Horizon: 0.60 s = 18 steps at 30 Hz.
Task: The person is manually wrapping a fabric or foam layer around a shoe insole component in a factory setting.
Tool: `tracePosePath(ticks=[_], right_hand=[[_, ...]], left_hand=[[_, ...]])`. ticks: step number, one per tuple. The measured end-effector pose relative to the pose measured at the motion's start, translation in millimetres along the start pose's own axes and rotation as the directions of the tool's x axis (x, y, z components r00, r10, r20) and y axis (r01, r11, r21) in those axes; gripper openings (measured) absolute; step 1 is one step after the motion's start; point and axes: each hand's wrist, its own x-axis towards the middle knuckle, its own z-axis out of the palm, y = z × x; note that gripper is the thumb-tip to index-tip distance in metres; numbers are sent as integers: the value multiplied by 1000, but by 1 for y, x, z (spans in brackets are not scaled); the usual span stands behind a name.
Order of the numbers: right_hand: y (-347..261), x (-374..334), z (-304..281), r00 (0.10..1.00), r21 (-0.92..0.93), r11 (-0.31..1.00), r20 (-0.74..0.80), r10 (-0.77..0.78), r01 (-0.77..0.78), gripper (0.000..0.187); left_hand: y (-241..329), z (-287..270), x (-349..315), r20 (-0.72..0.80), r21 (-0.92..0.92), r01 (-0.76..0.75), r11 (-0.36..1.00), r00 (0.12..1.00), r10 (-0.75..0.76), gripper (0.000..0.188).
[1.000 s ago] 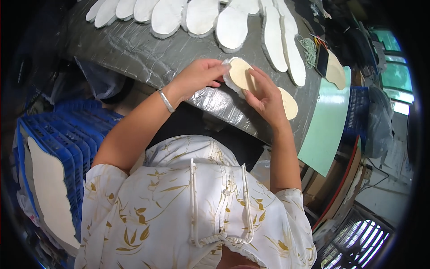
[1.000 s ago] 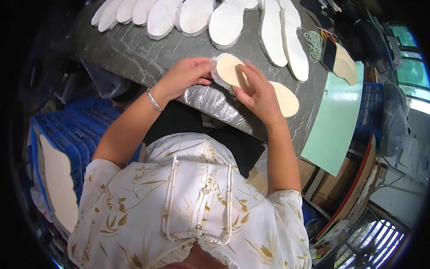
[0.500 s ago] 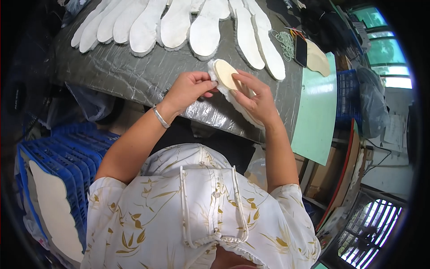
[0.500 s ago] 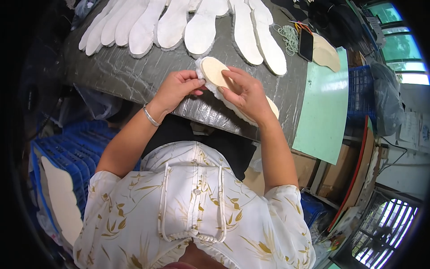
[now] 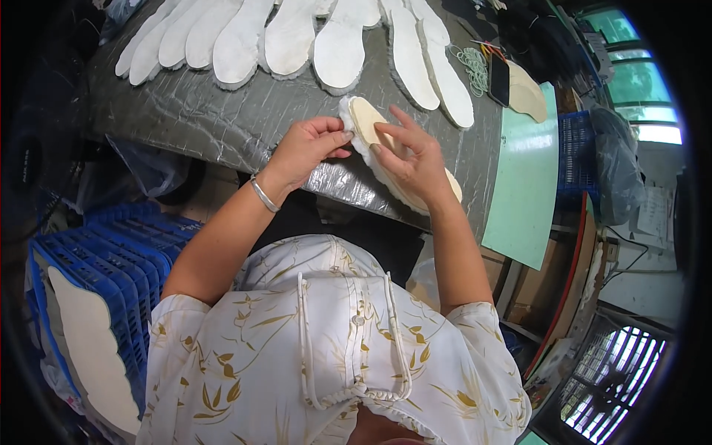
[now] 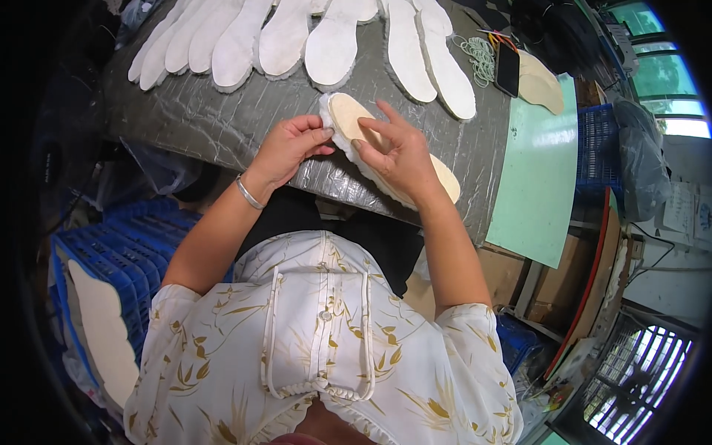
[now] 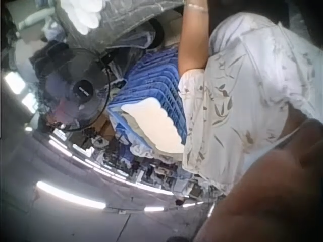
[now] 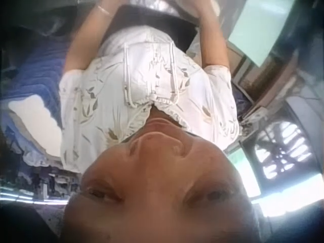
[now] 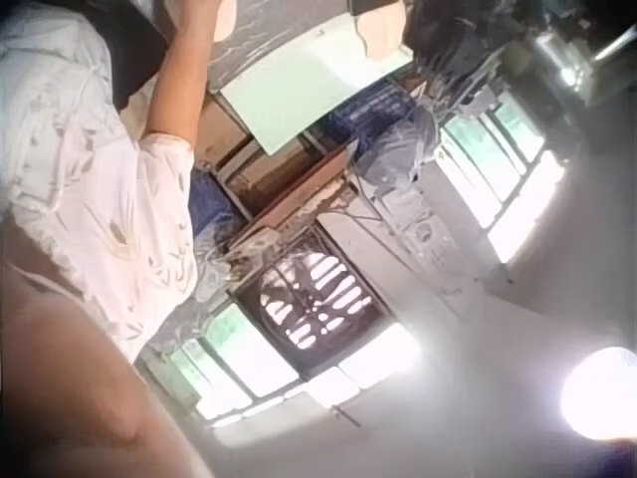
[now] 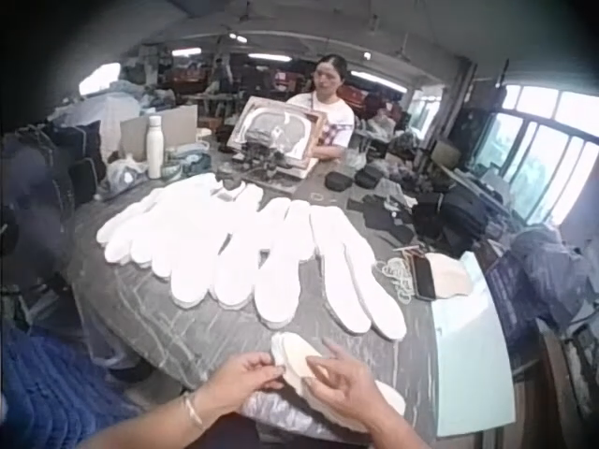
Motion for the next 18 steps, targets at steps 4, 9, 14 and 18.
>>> tracePosePath(ticks=[4,9,14,18], right_hand=[[-3,-1,7,999,-27,999,-40,-18,17,36],[1,-5,9,977,-179,966,-63,-202,188,45],[-4,-10,13,924,-267,903,-89,-372,338,61],[-6,-19,8,922,-237,911,-111,-371,338,67]], left_hand=[[-3,-6,-3,13,58,9,998,1000,-10,21],[2,9,-10,13,-137,25,990,1000,-23,29],[2,10,-10,-83,-11,-25,1000,996,24,31],[-3,8,-8,-99,60,-123,991,987,128,29]])
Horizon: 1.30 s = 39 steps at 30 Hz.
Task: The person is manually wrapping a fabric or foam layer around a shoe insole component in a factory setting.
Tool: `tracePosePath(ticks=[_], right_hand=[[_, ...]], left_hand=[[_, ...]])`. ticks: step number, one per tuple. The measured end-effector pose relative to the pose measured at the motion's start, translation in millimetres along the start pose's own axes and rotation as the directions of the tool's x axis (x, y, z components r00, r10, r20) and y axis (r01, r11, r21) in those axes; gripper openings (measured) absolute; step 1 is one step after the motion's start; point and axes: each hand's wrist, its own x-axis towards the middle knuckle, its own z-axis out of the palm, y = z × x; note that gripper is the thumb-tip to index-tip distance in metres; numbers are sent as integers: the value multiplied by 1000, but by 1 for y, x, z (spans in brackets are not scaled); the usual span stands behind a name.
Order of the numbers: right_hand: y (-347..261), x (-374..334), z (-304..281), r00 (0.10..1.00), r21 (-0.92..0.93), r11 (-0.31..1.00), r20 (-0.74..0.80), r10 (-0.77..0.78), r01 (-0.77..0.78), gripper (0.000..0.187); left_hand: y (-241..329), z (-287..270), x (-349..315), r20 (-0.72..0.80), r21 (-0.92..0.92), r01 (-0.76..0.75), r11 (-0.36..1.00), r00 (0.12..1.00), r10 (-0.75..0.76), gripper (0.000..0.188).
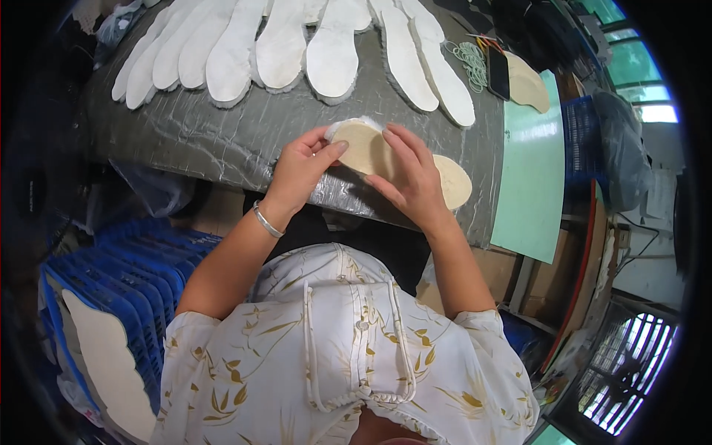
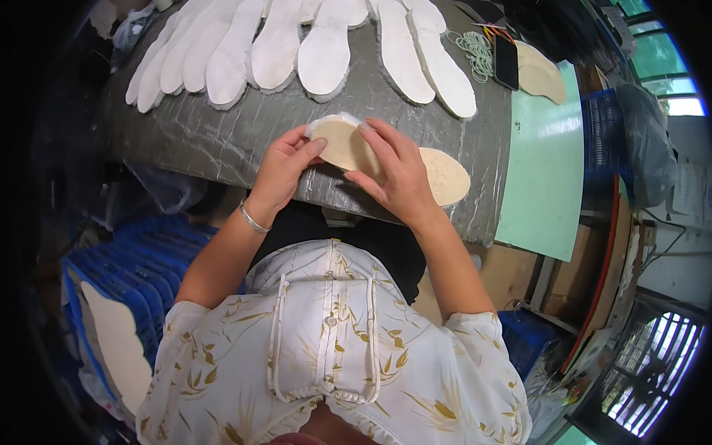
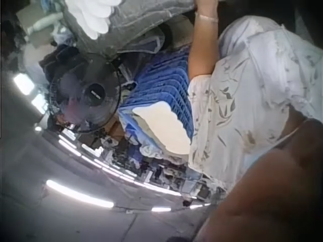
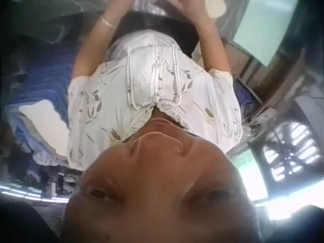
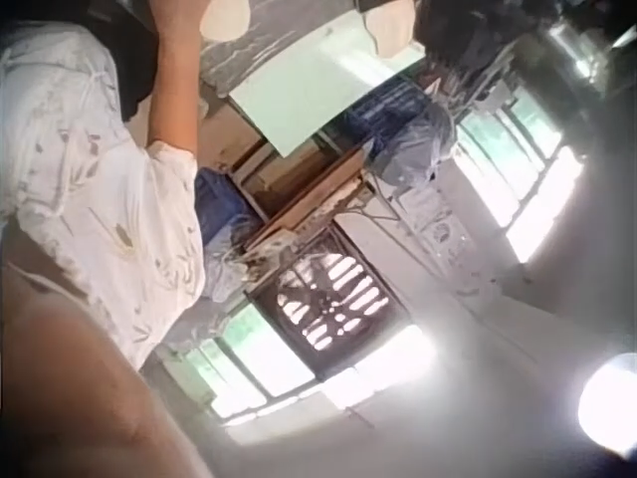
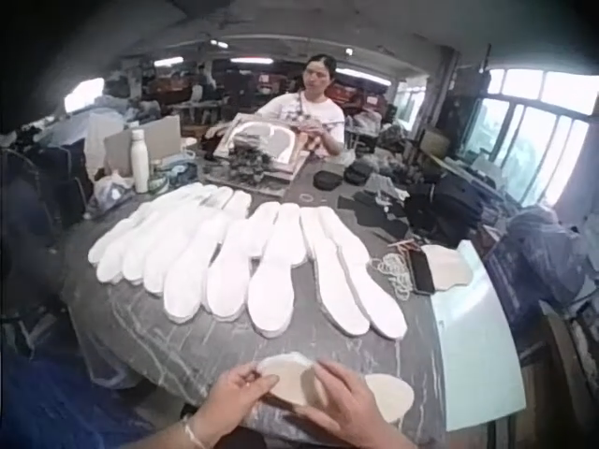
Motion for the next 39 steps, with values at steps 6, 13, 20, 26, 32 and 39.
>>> tracePosePath(ticks=[6,13,20,26,32,39], right_hand=[[-5,-3,-26,974,-14,992,-191,123,-128,55],[19,-48,-55,876,2,927,-328,355,-375,24],[20,-71,-53,927,-76,935,-179,328,-346,18],[28,-68,-61,936,-46,937,-82,342,-346,42],[36,-79,-71,870,-18,888,-212,446,-460,37],[44,-77,-74,550,210,568,-146,823,-795,53]], left_hand=[[0,-11,0,-23,-36,15,999,1000,-16,21],[16,-10,4,-316,162,123,979,946,-66,31],[23,-16,6,16,944,-168,283,881,473,47],[26,13,13,559,807,-589,40,784,270,62],[22,34,31,643,757,-653,31,752,148,67],[16,54,61,563,819,-565,-95,825,-54,86]])
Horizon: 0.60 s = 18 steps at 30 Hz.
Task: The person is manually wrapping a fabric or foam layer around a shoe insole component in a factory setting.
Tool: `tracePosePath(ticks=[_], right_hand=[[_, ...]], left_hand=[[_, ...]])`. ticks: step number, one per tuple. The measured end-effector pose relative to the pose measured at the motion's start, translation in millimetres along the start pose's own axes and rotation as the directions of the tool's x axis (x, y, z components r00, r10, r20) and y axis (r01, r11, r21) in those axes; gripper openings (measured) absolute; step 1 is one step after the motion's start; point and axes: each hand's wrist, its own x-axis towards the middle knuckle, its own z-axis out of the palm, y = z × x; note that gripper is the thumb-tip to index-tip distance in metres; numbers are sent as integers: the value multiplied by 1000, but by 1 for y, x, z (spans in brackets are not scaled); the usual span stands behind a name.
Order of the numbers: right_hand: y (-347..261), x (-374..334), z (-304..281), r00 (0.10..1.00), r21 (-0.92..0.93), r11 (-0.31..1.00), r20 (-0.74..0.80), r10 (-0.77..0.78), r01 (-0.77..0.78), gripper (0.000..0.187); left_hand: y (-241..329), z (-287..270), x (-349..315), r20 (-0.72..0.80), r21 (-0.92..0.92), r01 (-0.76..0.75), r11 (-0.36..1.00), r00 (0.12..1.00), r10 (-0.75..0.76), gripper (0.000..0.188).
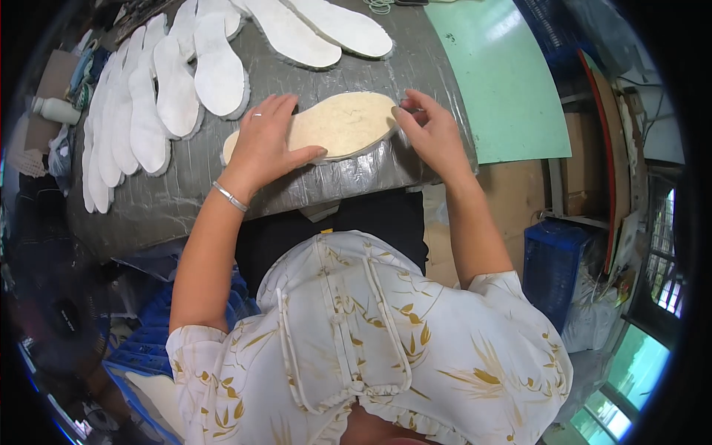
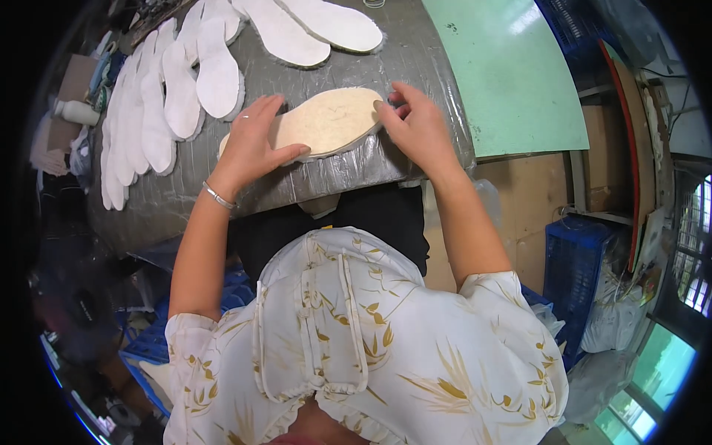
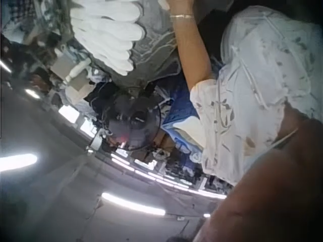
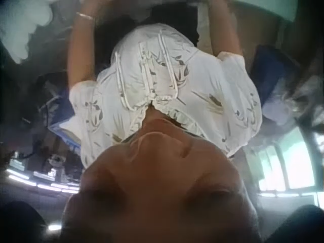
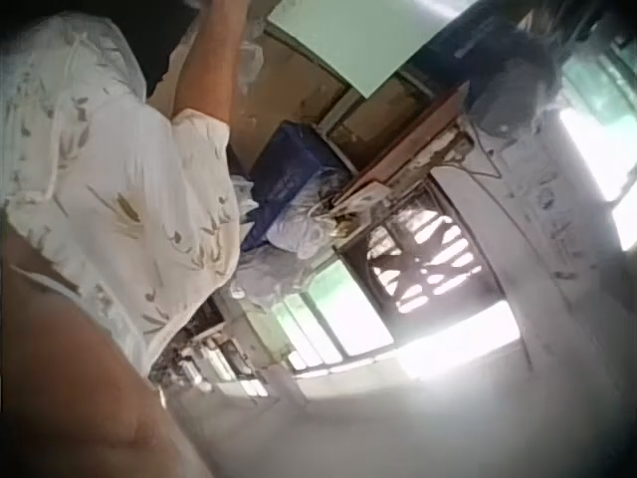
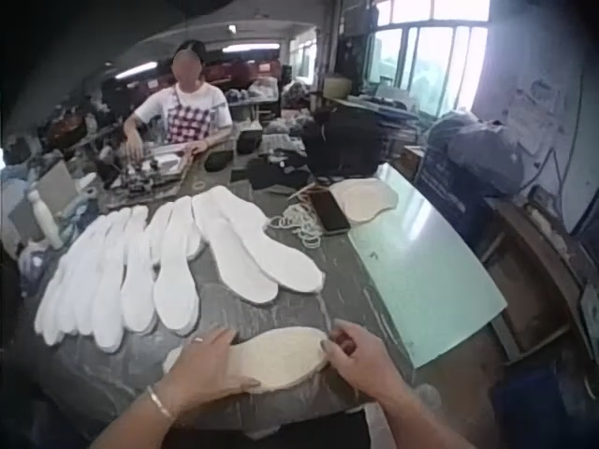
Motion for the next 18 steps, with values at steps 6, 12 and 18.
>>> tracePosePath(ticks=[6,12,18], right_hand=[[-2,12,0,996,50,998,90,29,-33,62],[10,-3,-9,965,470,881,205,-161,47,56],[0,-13,-24,821,164,817,56,-567,553,54]], left_hand=[[12,0,2,9,10,-6,1000,1000,6,73],[37,-11,-23,-128,76,-28,997,991,38,71],[57,-38,-39,-136,-86,-2,996,991,-10,86]])
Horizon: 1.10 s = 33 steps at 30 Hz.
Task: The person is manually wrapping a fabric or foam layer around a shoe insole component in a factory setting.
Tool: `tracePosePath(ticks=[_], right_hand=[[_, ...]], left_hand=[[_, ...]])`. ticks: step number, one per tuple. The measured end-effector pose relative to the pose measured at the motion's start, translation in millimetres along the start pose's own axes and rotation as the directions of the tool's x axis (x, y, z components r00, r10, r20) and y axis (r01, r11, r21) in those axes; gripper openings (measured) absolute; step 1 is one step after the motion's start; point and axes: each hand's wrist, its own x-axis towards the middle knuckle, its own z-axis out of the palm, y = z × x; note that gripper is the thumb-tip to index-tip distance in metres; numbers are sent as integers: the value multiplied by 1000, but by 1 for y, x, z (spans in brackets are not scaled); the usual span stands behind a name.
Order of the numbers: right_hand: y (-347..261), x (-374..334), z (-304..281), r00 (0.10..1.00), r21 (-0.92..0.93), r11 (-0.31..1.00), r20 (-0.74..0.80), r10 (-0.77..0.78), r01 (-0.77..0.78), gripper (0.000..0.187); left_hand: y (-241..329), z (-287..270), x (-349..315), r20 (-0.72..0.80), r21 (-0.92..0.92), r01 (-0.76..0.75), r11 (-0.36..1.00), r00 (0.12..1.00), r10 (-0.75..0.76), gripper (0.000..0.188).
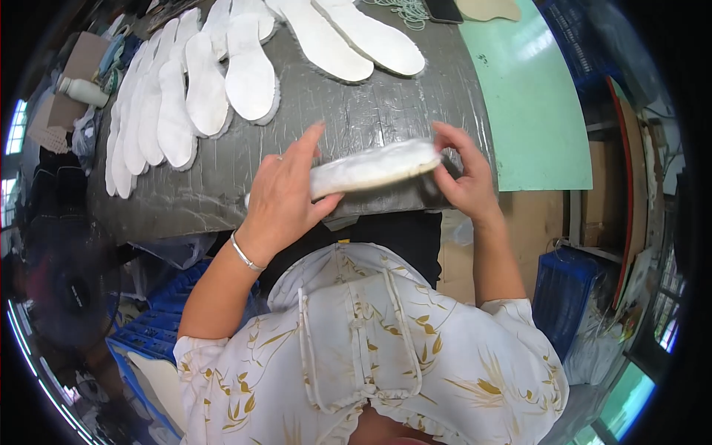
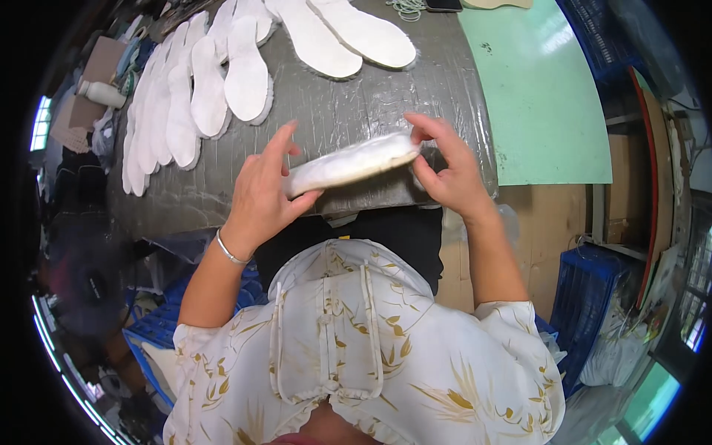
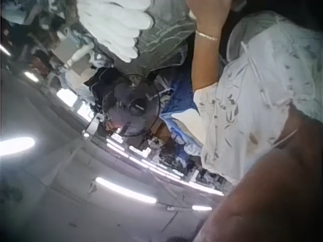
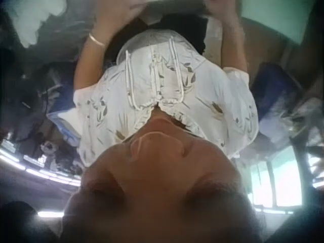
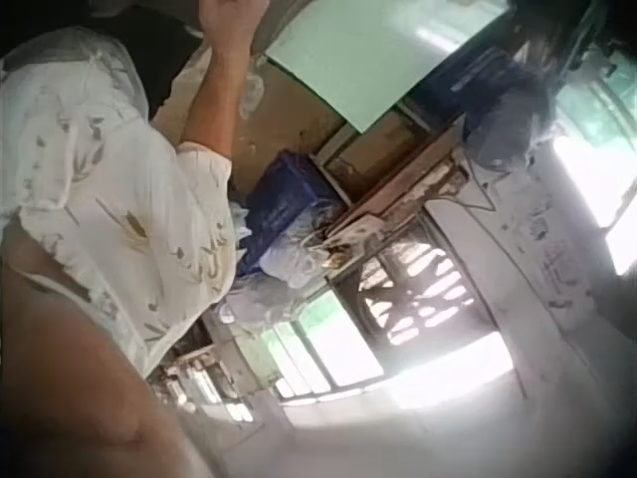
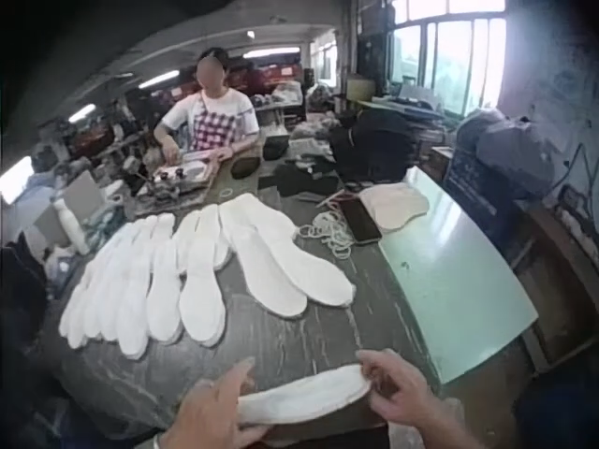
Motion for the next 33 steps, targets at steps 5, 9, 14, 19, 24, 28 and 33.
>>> tracePosePath(ticks=[5,9,14,19,24,28,33], right_hand=[[-3,21,20,983,50,991,-131,132,-127,51],[0,14,46,842,370,813,-127,524,-449,47],[-26,0,83,818,591,599,201,539,-540,58],[-47,15,83,800,735,423,268,538,-531,56],[-37,18,84,846,733,465,287,450,-497,60],[-35,19,90,876,747,486,275,396,-454,67],[-39,21,93,882,676,576,274,384,-460,69]], left_hand=[[-9,4,3,110,-34,50,998,993,-46,67],[-3,8,10,75,-62,162,985,985,-157,64],[9,24,11,-24,-124,139,982,989,-143,72],[1,27,13,205,-464,276,842,958,-201,89],[-15,32,13,287,-667,374,644,927,-241,70],[-33,39,10,294,-796,383,469,922,-253,63],[-35,39,5,265,-837,357,414,928,-262,60]])
